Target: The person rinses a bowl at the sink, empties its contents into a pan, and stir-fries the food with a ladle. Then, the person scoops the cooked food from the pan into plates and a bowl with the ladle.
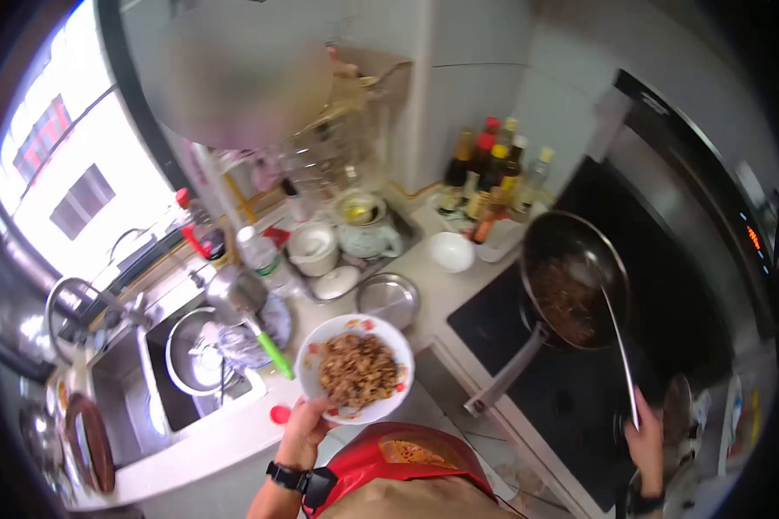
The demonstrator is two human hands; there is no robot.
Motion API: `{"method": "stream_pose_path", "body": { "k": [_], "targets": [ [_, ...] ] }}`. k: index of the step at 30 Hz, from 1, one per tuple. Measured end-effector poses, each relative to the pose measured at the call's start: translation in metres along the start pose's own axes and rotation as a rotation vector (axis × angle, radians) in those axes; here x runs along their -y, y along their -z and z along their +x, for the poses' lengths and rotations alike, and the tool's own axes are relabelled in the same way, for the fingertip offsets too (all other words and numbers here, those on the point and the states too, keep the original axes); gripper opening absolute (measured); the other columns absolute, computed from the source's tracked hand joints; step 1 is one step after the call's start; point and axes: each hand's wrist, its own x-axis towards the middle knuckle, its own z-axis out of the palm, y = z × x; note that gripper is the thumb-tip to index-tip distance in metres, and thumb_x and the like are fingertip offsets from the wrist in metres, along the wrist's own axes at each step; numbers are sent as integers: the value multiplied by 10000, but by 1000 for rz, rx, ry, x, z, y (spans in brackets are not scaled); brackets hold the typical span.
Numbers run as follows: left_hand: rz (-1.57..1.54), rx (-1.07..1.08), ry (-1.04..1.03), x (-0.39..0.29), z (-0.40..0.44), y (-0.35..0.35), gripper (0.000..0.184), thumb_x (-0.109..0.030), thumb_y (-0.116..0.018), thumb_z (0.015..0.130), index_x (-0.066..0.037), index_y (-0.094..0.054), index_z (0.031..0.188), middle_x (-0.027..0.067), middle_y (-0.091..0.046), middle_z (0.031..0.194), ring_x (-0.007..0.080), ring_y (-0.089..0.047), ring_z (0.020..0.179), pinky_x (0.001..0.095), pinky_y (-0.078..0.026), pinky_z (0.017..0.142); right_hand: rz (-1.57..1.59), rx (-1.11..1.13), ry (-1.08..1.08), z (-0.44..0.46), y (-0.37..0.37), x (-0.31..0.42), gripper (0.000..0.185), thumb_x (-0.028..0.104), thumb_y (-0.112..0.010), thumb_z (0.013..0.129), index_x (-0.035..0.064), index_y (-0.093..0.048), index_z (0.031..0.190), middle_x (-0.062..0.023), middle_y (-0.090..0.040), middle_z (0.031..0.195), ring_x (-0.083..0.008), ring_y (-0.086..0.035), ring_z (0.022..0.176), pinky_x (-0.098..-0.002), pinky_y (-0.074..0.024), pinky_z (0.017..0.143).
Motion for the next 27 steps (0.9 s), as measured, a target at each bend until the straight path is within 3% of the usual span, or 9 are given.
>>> {"method": "stream_pose_path", "body": {
  "k": [4,6,8,10,12,14,18,22,27],
  "targets": [
    [-37,-42,53,8,7,8,390,86,-494,670,19,-486,1054,84,-528,796,219,-559,658,482,-573,660,-38,-226,87,45,-67,3,626,8,-517,714,84,-404,1325,-303,-571,961,-414,-582,887,-391,-482,740],
    [-84,22,54,24,25,37,431,84,-487,663,15,-474,1089,91,-530,823,233,-564,695,486,-570,681,5,-9,-214,50,-76,25,639,25,-526,712,88,-389,1333,-300,-574,921,-434,-571,846,-431,-472,738],
    [-145,66,37,25,32,38,473,82,-481,657,11,-461,1124,97,-533,850,247,-569,731,490,-566,701,-68,-5,29,23,-63,27,650,24,-522,716,107,-378,1345,-287,-588,867,-438,-575,810,-430,-476,730],
    [-149,4,-13,21,24,28,546,74,-468,651,13,-416,1191,124,-527,939,259,-564,802,502,-556,732,-48,91,43,-10,-22,45,642,22,-526,723,118,-390,1344,-267,-592,804,-413,-595,742,-381,-486,697],
    [-142,3,-21,23,29,26,559,60,-470,675,5,-389,1226,136,-513,1014,260,-556,830,493,-555,739,106,199,-277,-30,18,60,588,35,-573,724,94,-460,1298,-204,-550,697,-172,-536,555,-264,-451,595],
    [-172,3,-52,25,40,29,564,44,-481,701,-11,-369,1251,141,-509,1081,277,-563,907,485,-555,740,65,146,-283,-26,25,65,574,29,-579,724,77,-470,1286,-177,-535,668,-110,-462,542,-250,-443,573],
    [-215,-16,-21,36,72,43,524,19,-495,726,1,-396,1241,142,-539,1110,301,-578,957,479,-551,756,36,-58,-100,26,-37,31,579,77,-568,741,36,-414,1299,-308,-567,903,-447,-551,875,-413,-477,732],
    [-35,157,324,44,39,-2,321,-126,-553,778,30,-501,1053,242,-571,1040,406,-570,963,496,-480,881,-94,-17,123,18,-62,21,623,52,-548,741,61,-371,1338,-284,-587,892,-444,-579,795,-456,-484,712],
    [138,722,493,23,-1,-159,465,-332,-391,944,10,-431,1257,219,-540,1180,342,-556,1036,448,-462,899,-175,170,47,-48,18,26,667,24,-588,718,123,-390,1347,-228,-607,865,-403,-605,755,-410,-510,675]
  ]
}}
